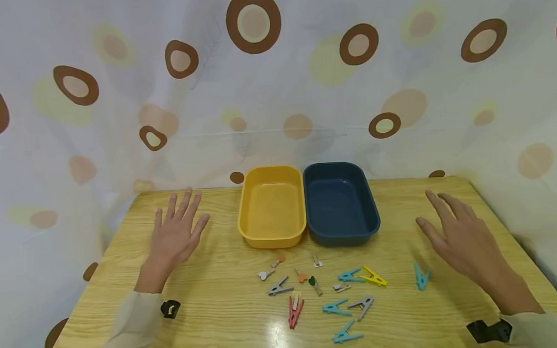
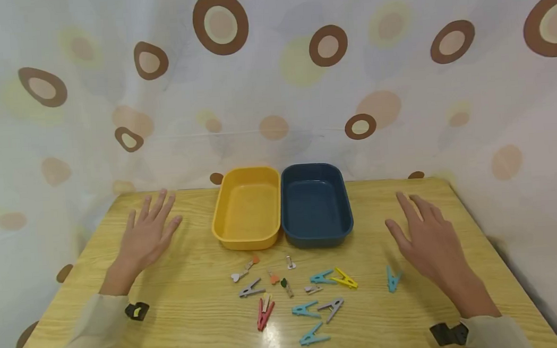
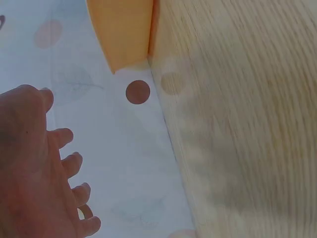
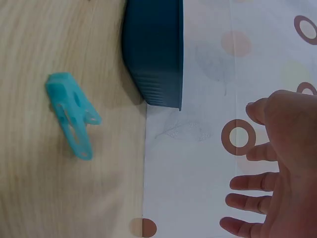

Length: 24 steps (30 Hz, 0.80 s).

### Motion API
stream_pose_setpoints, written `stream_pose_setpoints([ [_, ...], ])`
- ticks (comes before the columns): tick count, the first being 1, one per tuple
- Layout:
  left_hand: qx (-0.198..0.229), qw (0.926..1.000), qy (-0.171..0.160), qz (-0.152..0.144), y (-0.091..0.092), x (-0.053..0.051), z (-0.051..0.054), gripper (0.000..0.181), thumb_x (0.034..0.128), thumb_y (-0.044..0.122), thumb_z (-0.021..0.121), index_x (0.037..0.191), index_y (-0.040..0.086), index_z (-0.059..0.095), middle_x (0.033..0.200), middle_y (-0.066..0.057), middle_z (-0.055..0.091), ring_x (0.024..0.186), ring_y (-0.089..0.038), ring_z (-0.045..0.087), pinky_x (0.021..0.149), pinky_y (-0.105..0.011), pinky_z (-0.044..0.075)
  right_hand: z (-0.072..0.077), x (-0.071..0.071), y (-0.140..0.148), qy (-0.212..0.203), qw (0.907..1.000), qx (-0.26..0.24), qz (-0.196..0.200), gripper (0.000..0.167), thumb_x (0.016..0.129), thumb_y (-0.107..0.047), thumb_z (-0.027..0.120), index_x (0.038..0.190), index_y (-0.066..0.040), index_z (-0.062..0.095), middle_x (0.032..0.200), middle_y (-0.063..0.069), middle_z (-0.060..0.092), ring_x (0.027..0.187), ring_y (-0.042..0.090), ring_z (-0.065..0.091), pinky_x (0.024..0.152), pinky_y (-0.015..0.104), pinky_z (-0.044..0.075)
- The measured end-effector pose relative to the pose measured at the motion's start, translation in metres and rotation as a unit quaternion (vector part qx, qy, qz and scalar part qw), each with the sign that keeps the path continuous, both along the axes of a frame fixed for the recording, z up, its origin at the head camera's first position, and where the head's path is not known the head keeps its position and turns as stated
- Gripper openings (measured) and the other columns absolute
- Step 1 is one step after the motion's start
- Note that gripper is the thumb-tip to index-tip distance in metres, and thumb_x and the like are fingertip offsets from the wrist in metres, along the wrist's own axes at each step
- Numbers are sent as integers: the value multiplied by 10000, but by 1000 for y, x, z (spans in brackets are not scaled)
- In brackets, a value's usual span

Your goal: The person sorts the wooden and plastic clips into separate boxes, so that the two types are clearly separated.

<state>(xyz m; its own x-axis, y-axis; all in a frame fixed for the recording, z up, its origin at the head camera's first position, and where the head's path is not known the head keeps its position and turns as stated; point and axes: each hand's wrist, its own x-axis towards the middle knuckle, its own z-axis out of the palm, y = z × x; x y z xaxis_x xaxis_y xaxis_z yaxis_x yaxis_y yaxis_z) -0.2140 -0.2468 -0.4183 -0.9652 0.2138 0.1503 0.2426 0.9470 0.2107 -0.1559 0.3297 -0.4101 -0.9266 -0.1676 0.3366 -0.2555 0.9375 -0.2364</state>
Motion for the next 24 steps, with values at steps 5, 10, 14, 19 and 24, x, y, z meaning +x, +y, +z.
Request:
stream_pose_setpoints([
  [5, 157, 9999, 24, -48, 10, 3, -10, 708, 1096, 570, 278, 1670, 177, 151, 1729, -70, 64, 1568, -393, 8, 1185, -699, 19, -7, 14, -4, 190, 9986, -492, 38, 643, 1056, -310, 600, 1584, -26, 365, 1370, 360, 464, 1119, 565, 468, 745, 682, 439],
  [10, 256, 9996, 80, -95, 21, 4, -19, 693, 1099, 559, 282, 1667, 177, 175, 1727, -67, 85, 1571, -380, 18, 1184, -702, 32, -19, 26, -8, 320, 9957, -872, -24, 619, 1024, -256, 660, 1555, -38, 427, 1267, 312, 517, 1006, 450, 532, 605, 557, 476],
  [14, 280, 9995, 18, -143, 34, 4, -24, 691, 1099, 559, 290, 1666, 180, 185, 1726, -50, 89, 1572, -369, 25, 1182, -706, 48, -30, 37, -8, 264, 9940, -1051, -122, 621, 1008, -249, 685, 1547, -55, 445, 1242, 291, 527, 961, 409, 578, 586, 500, 492],
  [19, 265, 9995, -21, -198, 46, 6, -30, 682, 1100, 543, 316, 1666, 185, 185, 1722, -41, 99, 1569, -380, 58, 1176, -717, 68, -41, 50, -8, 6, 9922, -1203, -321, 589, 1004, -273, 692, 1495, -15, 492, 1212, 277, 541, 899, 385, 625, 611, 354, 522],
  [24, 326, 9991, -49, -255, 52, 6, -32, 679, 1101, 542, 319, 1666, 194, 179, 1718, -33, 106, 1568, -373, 71, 1176, -718, 70, -50, 58, -9, -353, 9874, -1444, -542, 566, 1012, -303, 680, 1443, 31, 527, 1152, 245, 566, 814, 317, 632, 583, 257, 492],
])
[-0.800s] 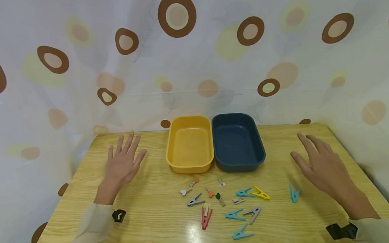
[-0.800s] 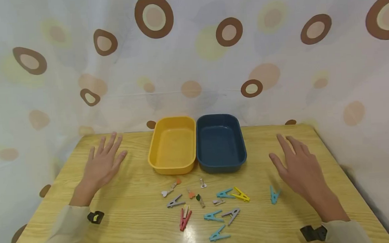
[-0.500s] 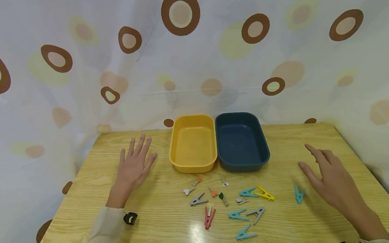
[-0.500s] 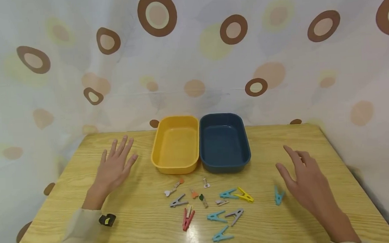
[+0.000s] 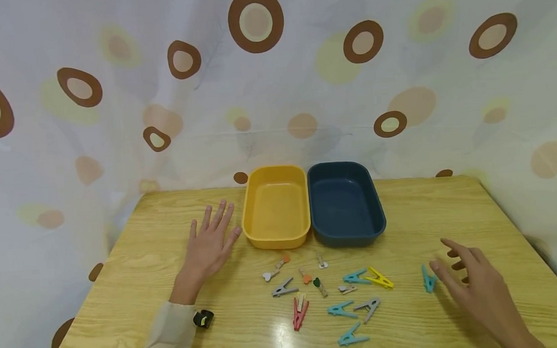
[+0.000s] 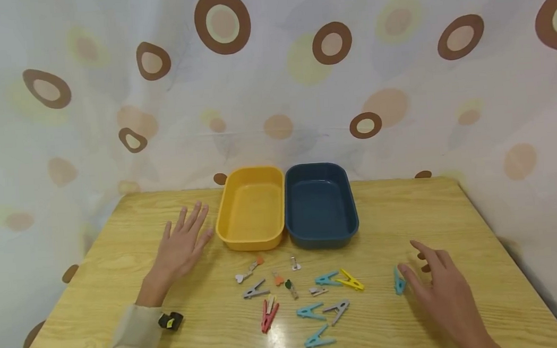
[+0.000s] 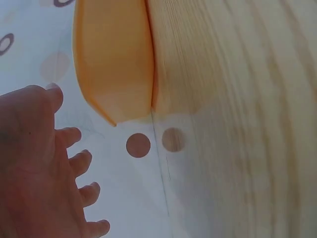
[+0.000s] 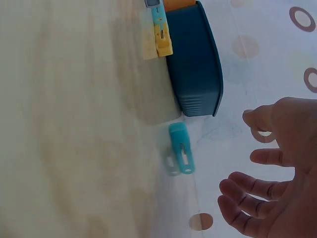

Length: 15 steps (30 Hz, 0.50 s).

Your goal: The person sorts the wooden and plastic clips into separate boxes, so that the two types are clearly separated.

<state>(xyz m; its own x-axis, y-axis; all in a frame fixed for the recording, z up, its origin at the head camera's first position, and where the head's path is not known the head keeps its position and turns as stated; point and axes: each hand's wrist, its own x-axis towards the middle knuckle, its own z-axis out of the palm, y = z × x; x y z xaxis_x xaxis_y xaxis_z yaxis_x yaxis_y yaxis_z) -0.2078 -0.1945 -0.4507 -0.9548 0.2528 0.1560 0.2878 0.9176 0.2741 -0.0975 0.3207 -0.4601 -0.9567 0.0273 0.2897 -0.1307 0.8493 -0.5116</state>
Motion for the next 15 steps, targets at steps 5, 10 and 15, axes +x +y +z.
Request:
stream_pose_setpoints([
  [5, 26, 10000, -3, -84, 10, -1, -2, 684, 1099, 544, 325, 1663, 178, 198, 1715, -31, 116, 1564, -382, 106, 1172, -724, 78, -7, 9, 1, -366, 9990, -245, -88, 565, 1020, -331, 668, 1431, 34, 535, 1134, 202, 577, 794, 241, 643, 580, 237, 512],
  [10, 69, 9997, -137, -168, 16, -3, -2, 687, 1096, 541, 341, 1659, 168, 213, 1714, -30, 120, 1569, -354, 68, 1169, -731, 68, -14, 14, 3, -451, 9982, -383, -46, 552, 995, -299, 711, 1415, 23, 553, 1126, 191, 606, 820, 184, 655, 610, 223, 531],
  [15, 56, 9996, -214, -199, 20, -5, -4, 710, 1094, 559, 319, 1660, 149, 190, 1713, -36, 121, 1570, -342, 53, 1165, -736, 72, -17, 15, 3, -882, 9955, -336, -96, 602, 971, -352, 737, 1417, 6, 550, 1122, 177, 625, 823, 138, 621, 634, 253, 522],
])
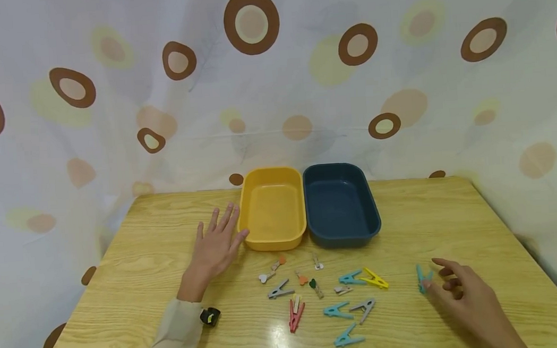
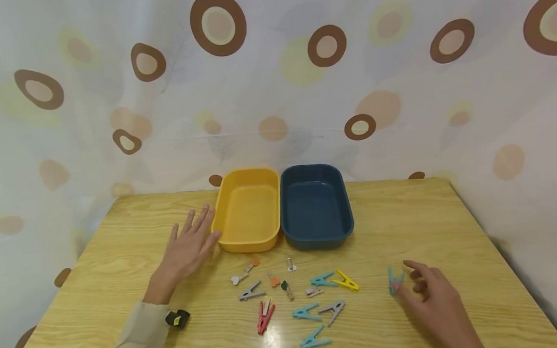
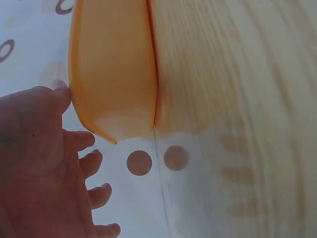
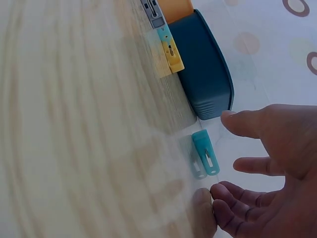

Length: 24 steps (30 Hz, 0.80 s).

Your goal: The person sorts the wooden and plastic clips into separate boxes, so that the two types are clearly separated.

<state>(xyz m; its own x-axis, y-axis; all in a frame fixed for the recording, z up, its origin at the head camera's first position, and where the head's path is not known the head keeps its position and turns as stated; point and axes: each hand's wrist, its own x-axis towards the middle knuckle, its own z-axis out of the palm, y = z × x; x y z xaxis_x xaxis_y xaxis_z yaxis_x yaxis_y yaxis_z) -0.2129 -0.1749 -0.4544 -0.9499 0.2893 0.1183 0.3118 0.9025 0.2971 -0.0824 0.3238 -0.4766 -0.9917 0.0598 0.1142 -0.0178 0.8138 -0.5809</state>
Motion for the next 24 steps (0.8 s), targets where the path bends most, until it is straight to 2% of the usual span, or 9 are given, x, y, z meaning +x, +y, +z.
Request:
stream_pose_setpoints([
  [5, -77, 10000, 12, -21, 3, -3, -2, 732, 1091, 578, 297, 1661, 135, 175, 1711, -19, 134, 1568, -341, 89, 1169, -727, 99, 1, -1, -3, -475, 9986, 215, -68, 706, 935, -480, 745, 1408, 10, 559, 1116, 163, 625, 837, 193, 581, 659, 308, 498],
  [9, -135, 9999, -18, -66, 5, -4, -1, 742, 1088, 580, 315, 1664, 141, 150, 1707, -11, 140, 1568, -331, 111, 1174, -718, 103, 1, -2, -6, -530, 9982, 259, 41, 716, 908, -498, 769, 1385, 4, 588, 1083, 125, 599, 806, 182, 523, 646, 302, 458],
  [17, -161, 9998, -23, -135, 8, -4, 3, 746, 1088, 578, 311, 1668, 147, 122, 1697, -27, 177, 1569, -333, 119, 1184, -704, 86, -2, -5, -10, 69, 9995, 256, 172, 479, 871, -248, 851, 1253, -6, 693, 969, 42, 619, 748, 70, 567, 626, 237, 516],
  [24, -155, 9997, -106, -137, 6, -1, -1, 755, 1088, 580, 309, 1667, 134, 121, 1701, -28, 163, 1570, -335, 102, 1176, -716, 82, -6, -3, -13, 357, 9990, -20, 278, 408, 830, -2, 833, 1219, -9, 708, 979, 49, 656, 740, -10, 566, 618, 216, 539],
])
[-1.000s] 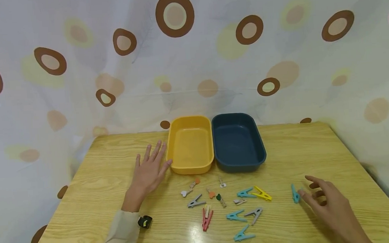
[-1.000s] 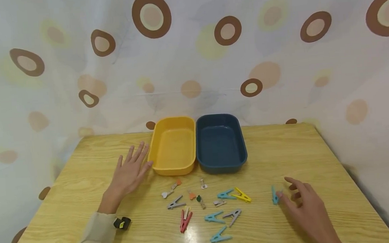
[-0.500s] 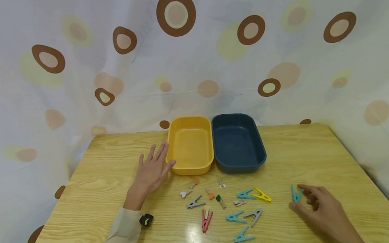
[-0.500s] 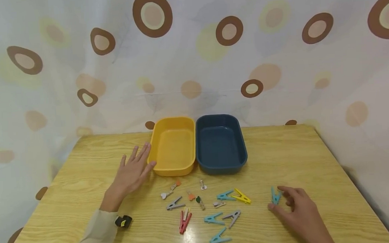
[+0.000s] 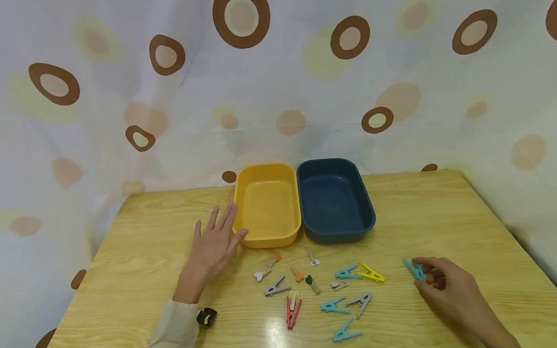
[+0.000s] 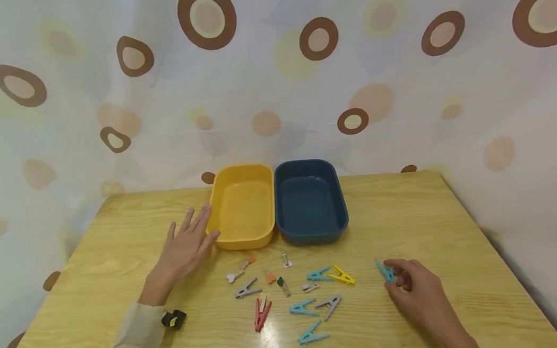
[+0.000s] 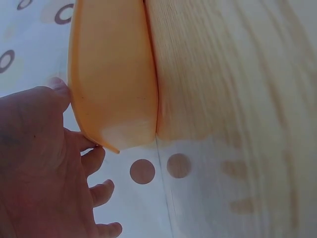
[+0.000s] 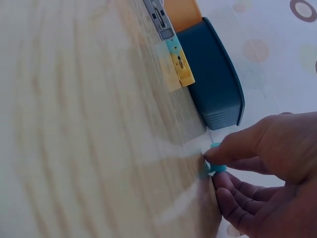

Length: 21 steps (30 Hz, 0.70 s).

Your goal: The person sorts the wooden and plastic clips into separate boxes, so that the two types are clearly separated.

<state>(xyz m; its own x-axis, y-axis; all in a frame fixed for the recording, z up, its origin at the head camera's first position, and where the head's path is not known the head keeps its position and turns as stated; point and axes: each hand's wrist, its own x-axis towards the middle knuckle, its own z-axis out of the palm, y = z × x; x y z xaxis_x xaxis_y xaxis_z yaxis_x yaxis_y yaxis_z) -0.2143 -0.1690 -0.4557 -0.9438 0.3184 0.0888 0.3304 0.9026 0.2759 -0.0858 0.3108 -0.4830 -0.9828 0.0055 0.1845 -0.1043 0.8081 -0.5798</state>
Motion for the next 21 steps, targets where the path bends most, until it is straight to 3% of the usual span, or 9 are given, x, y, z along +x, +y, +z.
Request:
stream_pose_setpoints([
  [8, -3, 10000, -21, 24, -1, 1, -2, 763, 1086, 588, 306, 1666, 131, 114, 1702, -33, 165, 1569, -339, 108, 1176, -717, 77, -1, -2, -1, 93, 9999, -48, 35, 344, 864, 20, 793, 1194, -54, 729, 952, 20, 672, 745, 13, 583, 612, 224, 532],
  [21, 50, 10000, 33, -46, 1, 2, 0, 754, 1090, 569, 323, 1664, 124, 123, 1703, -34, 160, 1566, -348, 114, 1170, -726, 84, 6, -6, -1, 685, 9972, -278, 80, 300, 881, 14, 789, 1164, -80, 758, 1029, 49, 719, 814, -26, 632, 654, 185, 555],
])
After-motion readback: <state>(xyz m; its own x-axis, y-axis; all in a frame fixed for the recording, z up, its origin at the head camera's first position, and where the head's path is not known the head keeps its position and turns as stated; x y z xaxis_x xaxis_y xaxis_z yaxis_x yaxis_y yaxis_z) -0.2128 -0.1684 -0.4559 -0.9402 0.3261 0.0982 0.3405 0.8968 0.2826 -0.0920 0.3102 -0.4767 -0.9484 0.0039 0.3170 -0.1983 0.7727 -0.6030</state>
